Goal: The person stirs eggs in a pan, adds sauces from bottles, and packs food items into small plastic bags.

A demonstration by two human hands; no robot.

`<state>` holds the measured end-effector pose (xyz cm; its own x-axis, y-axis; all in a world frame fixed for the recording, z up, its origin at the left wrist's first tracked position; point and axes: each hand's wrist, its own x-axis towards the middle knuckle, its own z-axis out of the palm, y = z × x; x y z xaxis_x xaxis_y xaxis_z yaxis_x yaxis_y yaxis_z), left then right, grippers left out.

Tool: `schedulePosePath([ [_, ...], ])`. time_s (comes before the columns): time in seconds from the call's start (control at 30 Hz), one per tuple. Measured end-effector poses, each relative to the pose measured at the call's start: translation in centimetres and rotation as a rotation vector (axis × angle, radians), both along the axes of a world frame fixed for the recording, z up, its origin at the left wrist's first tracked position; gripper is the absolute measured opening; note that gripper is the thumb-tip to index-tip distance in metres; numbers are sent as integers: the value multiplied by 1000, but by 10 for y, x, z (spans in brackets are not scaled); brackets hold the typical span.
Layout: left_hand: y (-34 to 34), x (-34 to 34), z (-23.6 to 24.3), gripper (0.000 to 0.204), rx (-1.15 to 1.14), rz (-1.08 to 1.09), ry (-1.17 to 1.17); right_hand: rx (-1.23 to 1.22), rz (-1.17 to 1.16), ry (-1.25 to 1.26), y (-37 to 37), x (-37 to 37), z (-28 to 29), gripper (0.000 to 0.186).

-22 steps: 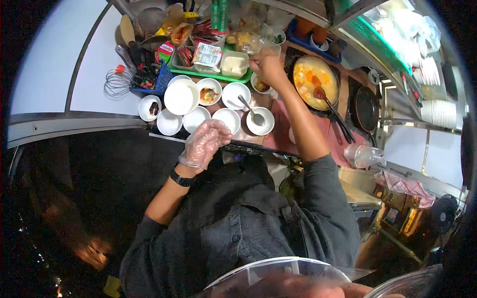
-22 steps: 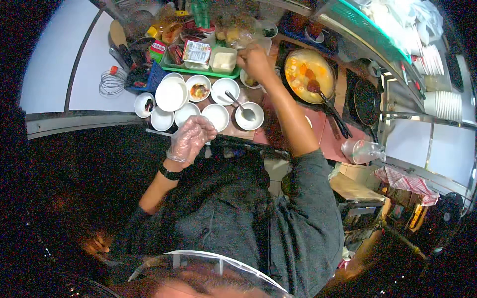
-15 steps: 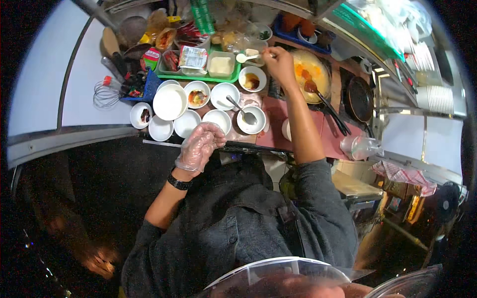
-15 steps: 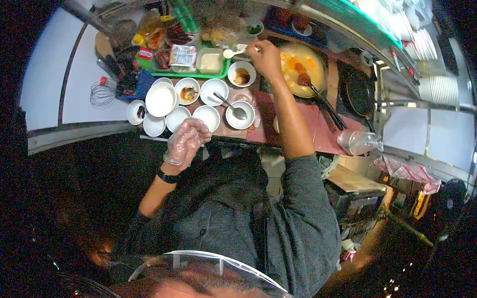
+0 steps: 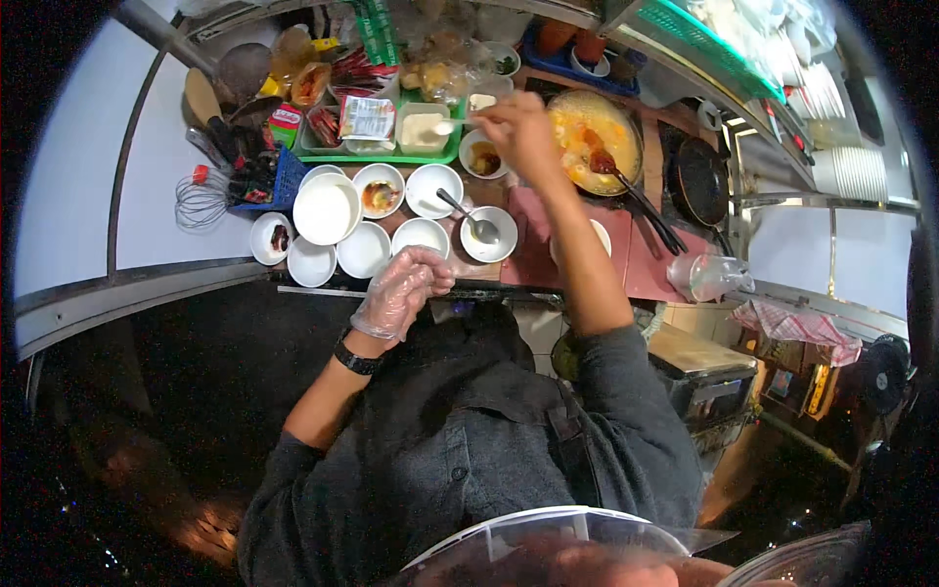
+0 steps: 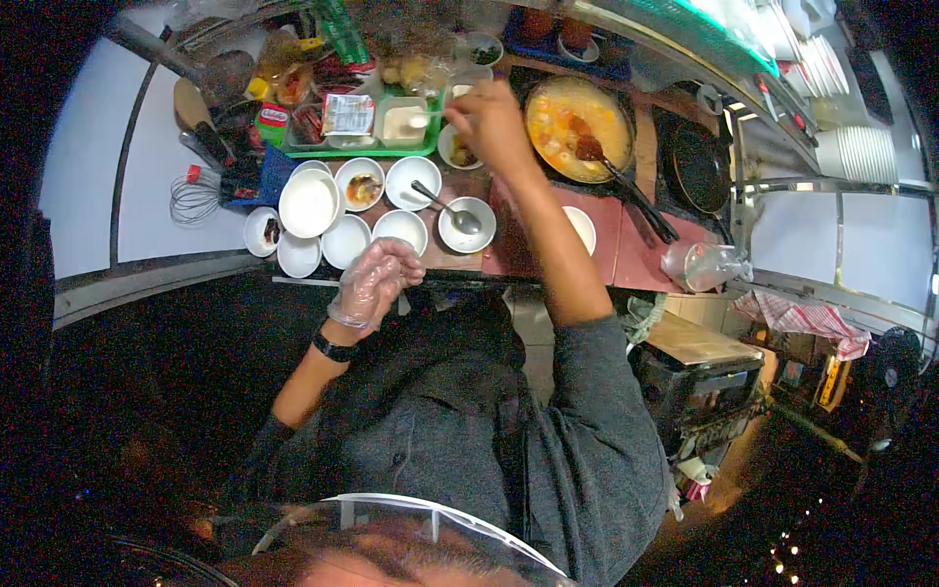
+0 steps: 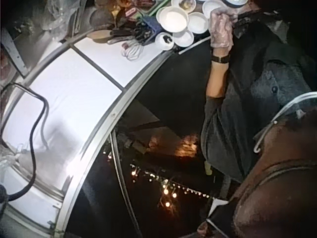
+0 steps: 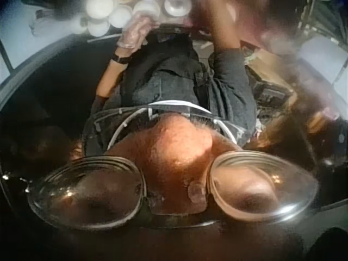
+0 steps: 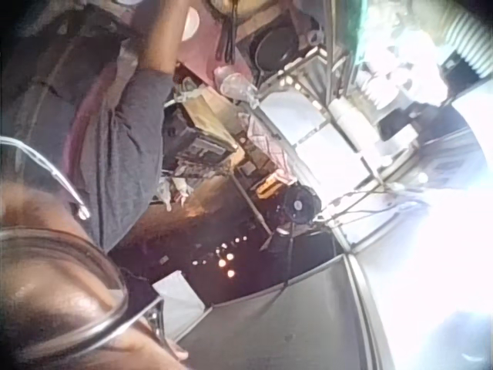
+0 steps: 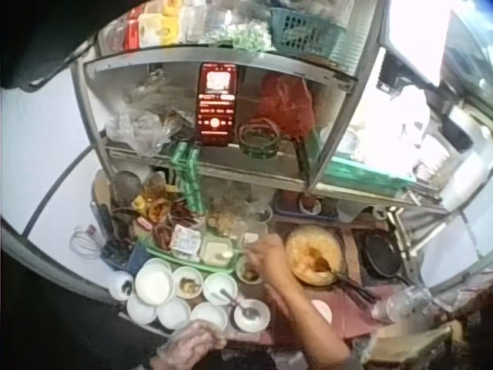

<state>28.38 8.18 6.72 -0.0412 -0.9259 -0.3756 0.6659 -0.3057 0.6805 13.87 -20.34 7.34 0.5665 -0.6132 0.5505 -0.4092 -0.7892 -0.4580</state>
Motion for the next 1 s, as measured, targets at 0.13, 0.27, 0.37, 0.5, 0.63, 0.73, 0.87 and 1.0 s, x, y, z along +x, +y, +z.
schedulePosePath([
  [0.13, 7, 8, 1, 24, -19, 21, -8, -86, 68, 250, -11, 41, -38, 10],
  [0.27, 17, 13, -4, 24, -13, 44, -3, 147, 28, 64, -21, 39, -53, 15],
  [0.37, 17, 12, -3, 24, -6, 49, -3, 418, -139, -148, -24, 14, -38, 24],
  [0.5, 14, 12, -9, 24, -13, 24, 5, 393, -471, -193, -37, -58, -16, 24],
  [0.63, 7, 9, -9, 23, 3, -3, -5, -164, -833, 91, -40, -140, 22, 18],
  [0.73, 5, 4, -18, 23, 1, -9, -3, -78, -547, 6, -27, -104, 30, 12],
  [0.87, 1, 1, -5, 23, 0, -48, -25, 84, -56, 18, -5, -4, -8, 15],
  [1.0, 8, 7, -2, 22, 11, -10, 2, 16, 9, 123, -6, 46, -44, 11],
])
